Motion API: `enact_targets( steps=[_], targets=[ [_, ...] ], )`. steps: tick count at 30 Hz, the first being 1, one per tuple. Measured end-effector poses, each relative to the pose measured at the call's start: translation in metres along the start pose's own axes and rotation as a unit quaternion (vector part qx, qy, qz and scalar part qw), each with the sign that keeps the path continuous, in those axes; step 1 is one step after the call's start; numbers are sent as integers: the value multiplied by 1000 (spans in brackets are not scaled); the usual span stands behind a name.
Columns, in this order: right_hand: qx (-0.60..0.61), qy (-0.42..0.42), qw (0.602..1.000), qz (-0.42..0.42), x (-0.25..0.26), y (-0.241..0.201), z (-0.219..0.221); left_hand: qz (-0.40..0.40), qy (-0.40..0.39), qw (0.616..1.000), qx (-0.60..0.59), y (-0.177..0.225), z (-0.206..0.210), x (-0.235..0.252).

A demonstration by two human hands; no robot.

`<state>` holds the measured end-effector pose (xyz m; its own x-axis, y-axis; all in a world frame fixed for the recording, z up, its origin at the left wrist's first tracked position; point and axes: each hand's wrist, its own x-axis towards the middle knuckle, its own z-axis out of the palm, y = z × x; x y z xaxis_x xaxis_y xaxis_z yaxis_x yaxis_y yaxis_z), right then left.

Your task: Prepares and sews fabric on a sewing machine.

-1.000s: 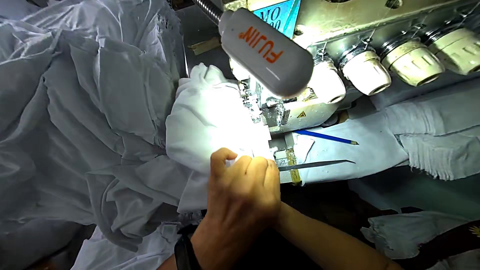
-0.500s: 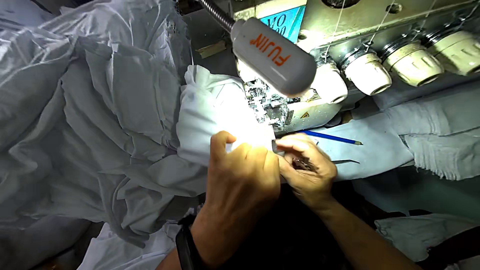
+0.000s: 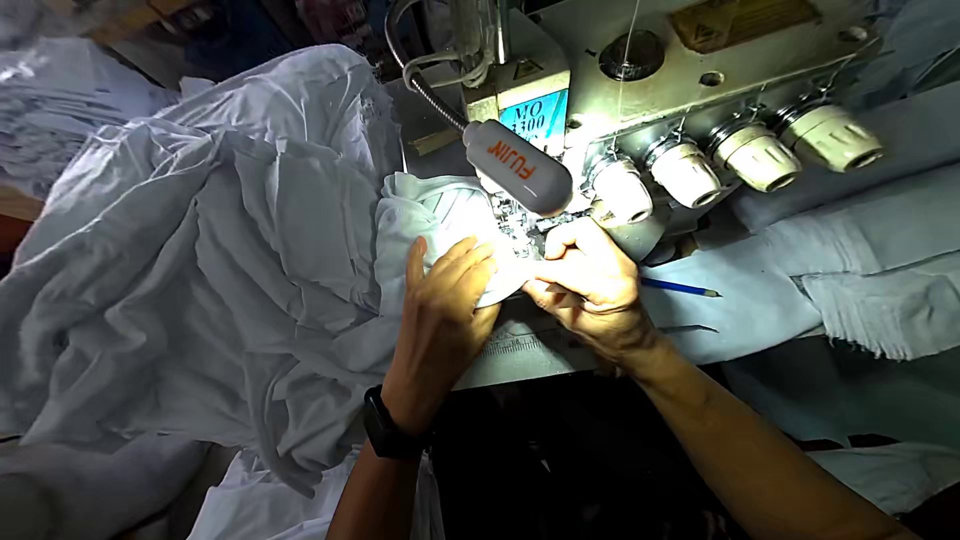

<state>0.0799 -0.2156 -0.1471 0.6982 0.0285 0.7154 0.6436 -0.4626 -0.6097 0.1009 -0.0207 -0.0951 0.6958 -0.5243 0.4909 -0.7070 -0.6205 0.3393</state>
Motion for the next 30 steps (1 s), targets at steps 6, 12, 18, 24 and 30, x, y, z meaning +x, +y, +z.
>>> enact_targets(
  steps=[6, 12, 18, 24, 30],
  targets=[
    [51, 71, 993, 79, -46, -19, 13, 8, -24, 999, -31, -18, -4, 16],
    [-9, -12, 991, 133, -98, 1, 36, -89, 47, 995, -29, -42, 5, 66],
    [-68, -35, 987, 142, -31, -17, -3, -205, 75, 976, -22, -16, 0, 37],
    [-228, -42, 970, 67, 7, -41, -12, -181, 144, 973, -2, 27, 7, -23],
    [-214, -41, 974, 62, 24, -48, 9, -167, 141, 974, 51, 30, 4, -24]
  ],
)
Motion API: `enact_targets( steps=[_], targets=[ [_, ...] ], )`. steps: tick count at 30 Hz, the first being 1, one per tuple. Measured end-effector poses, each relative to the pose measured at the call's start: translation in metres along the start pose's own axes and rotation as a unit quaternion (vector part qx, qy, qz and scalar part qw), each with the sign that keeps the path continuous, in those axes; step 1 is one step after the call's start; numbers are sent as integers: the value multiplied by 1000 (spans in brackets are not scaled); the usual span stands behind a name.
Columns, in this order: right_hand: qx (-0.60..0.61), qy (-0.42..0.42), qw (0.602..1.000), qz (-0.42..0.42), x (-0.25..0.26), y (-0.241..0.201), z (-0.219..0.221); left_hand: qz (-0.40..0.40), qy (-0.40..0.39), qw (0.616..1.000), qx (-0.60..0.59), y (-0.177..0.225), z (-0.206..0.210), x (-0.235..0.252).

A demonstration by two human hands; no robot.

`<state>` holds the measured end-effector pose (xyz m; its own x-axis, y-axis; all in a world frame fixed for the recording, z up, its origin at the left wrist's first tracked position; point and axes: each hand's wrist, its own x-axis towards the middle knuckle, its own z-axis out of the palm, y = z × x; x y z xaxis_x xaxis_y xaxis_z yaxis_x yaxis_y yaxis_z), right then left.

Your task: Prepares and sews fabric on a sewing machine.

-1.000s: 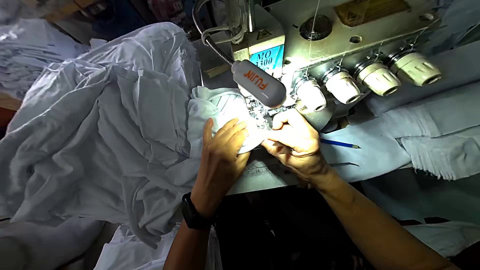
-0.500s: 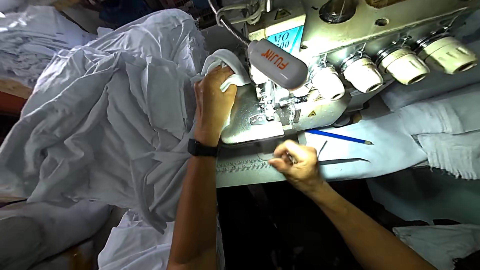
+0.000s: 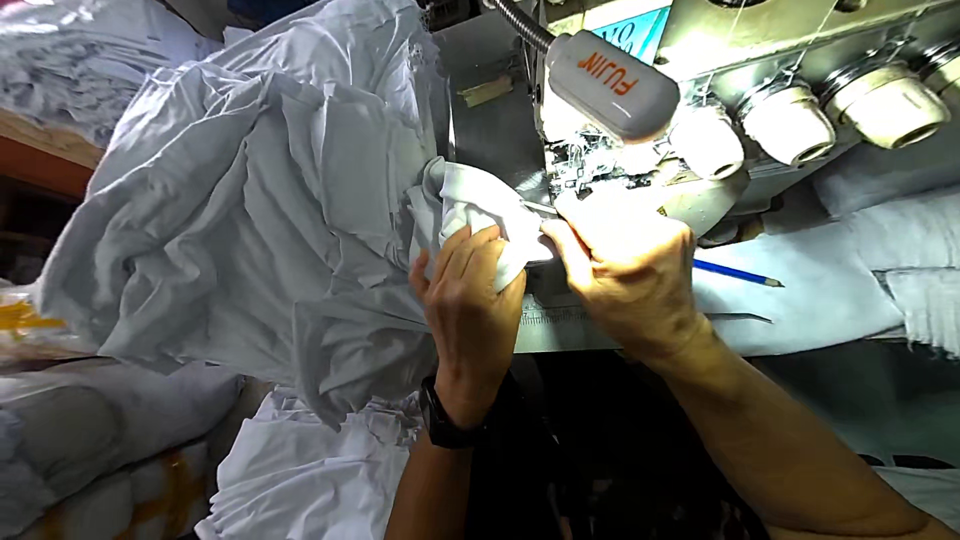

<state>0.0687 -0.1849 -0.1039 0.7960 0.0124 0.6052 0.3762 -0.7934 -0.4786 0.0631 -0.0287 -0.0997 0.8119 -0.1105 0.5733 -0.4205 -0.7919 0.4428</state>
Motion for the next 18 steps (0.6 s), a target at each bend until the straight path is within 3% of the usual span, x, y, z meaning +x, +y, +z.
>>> enact_targets(
  steps=[3, 5, 7, 9, 13, 15, 18],
  targets=[
    [202, -57, 978, 8, 7, 11, -24, 16, -60, 971, -230, -19, -33, 14],
    [315, -95, 944, 2, 15, 15, -37, -7, -128, 903, -411, -35, -53, 22],
    [336, -105, 934, -60, 24, 10, -36, 0, -189, 859, -476, -45, -68, 27],
    [311, -113, 934, -137, 35, 1, -27, 22, -233, 853, -467, -47, -79, 29],
    [338, -185, 888, -251, 38, -16, -8, 65, -352, 852, -381, -45, -102, 34],
    [325, -210, 873, -297, 18, -27, -8, 55, -419, 863, -278, -51, -113, 36],
    [323, -269, 861, -286, -37, -40, -1, 4, -456, 878, -142, -55, -99, 22]
  ],
)
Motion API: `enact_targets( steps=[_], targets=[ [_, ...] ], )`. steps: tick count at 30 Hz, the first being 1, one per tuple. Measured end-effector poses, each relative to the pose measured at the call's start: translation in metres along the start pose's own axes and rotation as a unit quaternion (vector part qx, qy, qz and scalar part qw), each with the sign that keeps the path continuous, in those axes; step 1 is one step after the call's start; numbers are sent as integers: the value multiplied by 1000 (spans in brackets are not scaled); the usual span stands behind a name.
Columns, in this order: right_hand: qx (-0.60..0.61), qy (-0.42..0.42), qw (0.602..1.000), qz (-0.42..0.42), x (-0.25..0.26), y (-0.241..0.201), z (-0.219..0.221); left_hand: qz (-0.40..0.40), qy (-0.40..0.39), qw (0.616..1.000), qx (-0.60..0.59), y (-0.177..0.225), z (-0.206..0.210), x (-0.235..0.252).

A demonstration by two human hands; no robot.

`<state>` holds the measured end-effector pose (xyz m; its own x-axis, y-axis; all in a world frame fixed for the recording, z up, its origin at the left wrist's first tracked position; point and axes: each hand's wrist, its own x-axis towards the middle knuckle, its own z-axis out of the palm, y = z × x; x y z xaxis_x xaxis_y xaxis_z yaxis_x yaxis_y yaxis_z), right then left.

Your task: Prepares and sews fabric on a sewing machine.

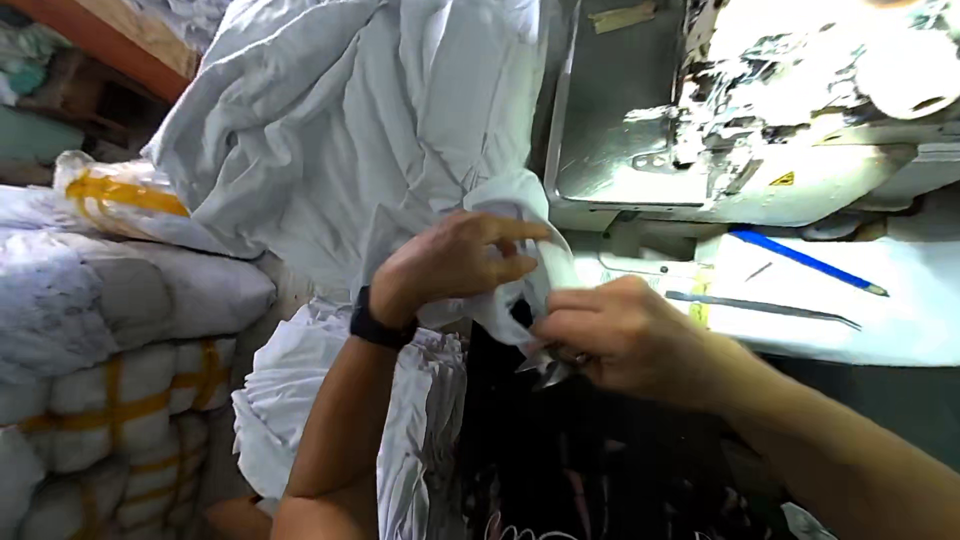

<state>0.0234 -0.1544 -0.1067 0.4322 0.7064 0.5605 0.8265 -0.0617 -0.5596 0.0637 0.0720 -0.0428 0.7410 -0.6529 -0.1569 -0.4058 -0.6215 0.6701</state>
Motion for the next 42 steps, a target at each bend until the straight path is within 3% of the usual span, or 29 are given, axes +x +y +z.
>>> enact_targets(
  steps=[2, 6, 8, 10, 14, 17, 21, 24, 31, 36, 42],
  targets=[
    [0, -17, 999, 39, -19, -7, 31, 13, -17, 1000, -12, -5, 14, 7],
    [14, -10, 996, 89, -39, -13, 52, -7, 169, 986, -8, -6, 6, -8],
    [10, -6, 995, 96, -41, -14, 50, -29, 204, 978, -17, -3, 9, -21],
    [1, -9, 996, 86, -39, -15, 49, -57, 196, 979, -6, 0, 25, -29],
    [-9, -8, 998, 58, -35, -20, 55, -204, 120, 965, 111, -8, 80, -31],
    [-14, 2, 999, 51, -34, -20, 58, -164, 216, 958, 91, -14, 99, -45],
    [-18, 78, 996, 37, -25, -17, 48, -69, 294, 949, -87, 19, 76, -59],
    [-36, 153, 988, 4, -13, -11, 37, 1, 332, 942, -44, 23, 70, -60],
    [-44, 209, 977, 5, -5, 5, 41, 23, 361, 932, 32, 13, 72, -62],
    [-28, 211, 977, -6, 2, 7, 41, 59, 340, 935, 84, 13, 72, -65],
    [132, 217, 964, 75, 2, 6, 33, 65, 256, 945, 190, 11, 64, -74]
  ],
)
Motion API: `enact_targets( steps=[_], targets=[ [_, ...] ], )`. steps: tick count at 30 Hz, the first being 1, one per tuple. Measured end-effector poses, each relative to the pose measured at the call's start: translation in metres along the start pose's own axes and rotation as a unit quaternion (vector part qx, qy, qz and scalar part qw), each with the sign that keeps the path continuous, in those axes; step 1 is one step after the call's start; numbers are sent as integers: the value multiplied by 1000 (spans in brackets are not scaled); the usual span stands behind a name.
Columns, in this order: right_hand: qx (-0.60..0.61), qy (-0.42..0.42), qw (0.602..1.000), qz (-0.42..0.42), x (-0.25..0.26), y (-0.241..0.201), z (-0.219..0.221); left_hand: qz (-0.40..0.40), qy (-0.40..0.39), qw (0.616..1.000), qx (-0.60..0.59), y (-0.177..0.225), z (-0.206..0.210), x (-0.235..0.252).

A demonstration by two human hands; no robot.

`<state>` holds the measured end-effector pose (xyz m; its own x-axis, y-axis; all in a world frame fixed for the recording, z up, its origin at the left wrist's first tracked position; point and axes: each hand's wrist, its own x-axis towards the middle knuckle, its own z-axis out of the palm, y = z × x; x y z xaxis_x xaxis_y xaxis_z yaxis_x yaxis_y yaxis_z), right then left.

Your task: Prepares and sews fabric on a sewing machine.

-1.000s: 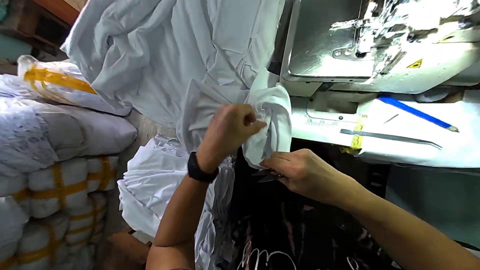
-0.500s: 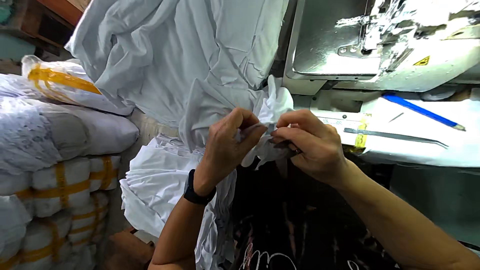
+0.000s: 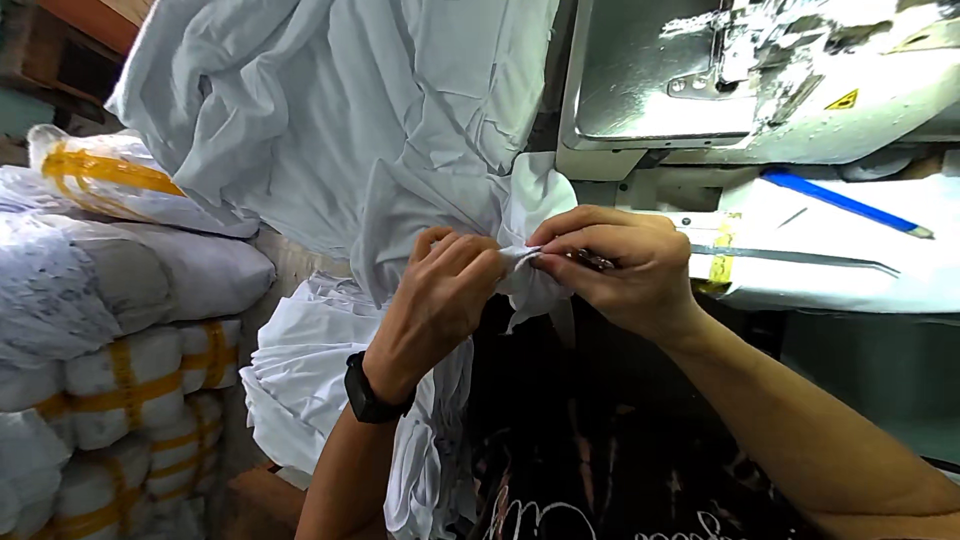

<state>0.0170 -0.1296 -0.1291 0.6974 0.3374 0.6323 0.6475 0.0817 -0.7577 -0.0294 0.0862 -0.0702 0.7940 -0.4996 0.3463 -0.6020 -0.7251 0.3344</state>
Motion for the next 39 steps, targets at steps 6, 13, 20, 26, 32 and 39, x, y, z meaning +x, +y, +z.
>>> enact_targets(
  steps=[6, 13, 20, 26, 32, 39],
  targets=[
    [33, 0, 996, 80, 0, -7, -12, -45, -68, 992, 92, -16, -16, -11],
    [39, -5, 994, 102, -1, -9, -16, -53, 90, 989, -108, -24, -6, -19],
    [51, 1, 991, 126, -3, -9, -18, -83, 165, 953, -241, -28, 14, -25],
    [93, 34, 982, 161, -9, -6, -16, -163, 247, 856, -424, -10, 40, -16],
    [-66, -27, 987, 144, -31, -4, -44, -223, 282, 751, -554, 1, 74, 13],
    [-444, 39, 780, 439, -75, -8, -168, -132, 106, 902, -397, 25, 110, 51]
  ],
)
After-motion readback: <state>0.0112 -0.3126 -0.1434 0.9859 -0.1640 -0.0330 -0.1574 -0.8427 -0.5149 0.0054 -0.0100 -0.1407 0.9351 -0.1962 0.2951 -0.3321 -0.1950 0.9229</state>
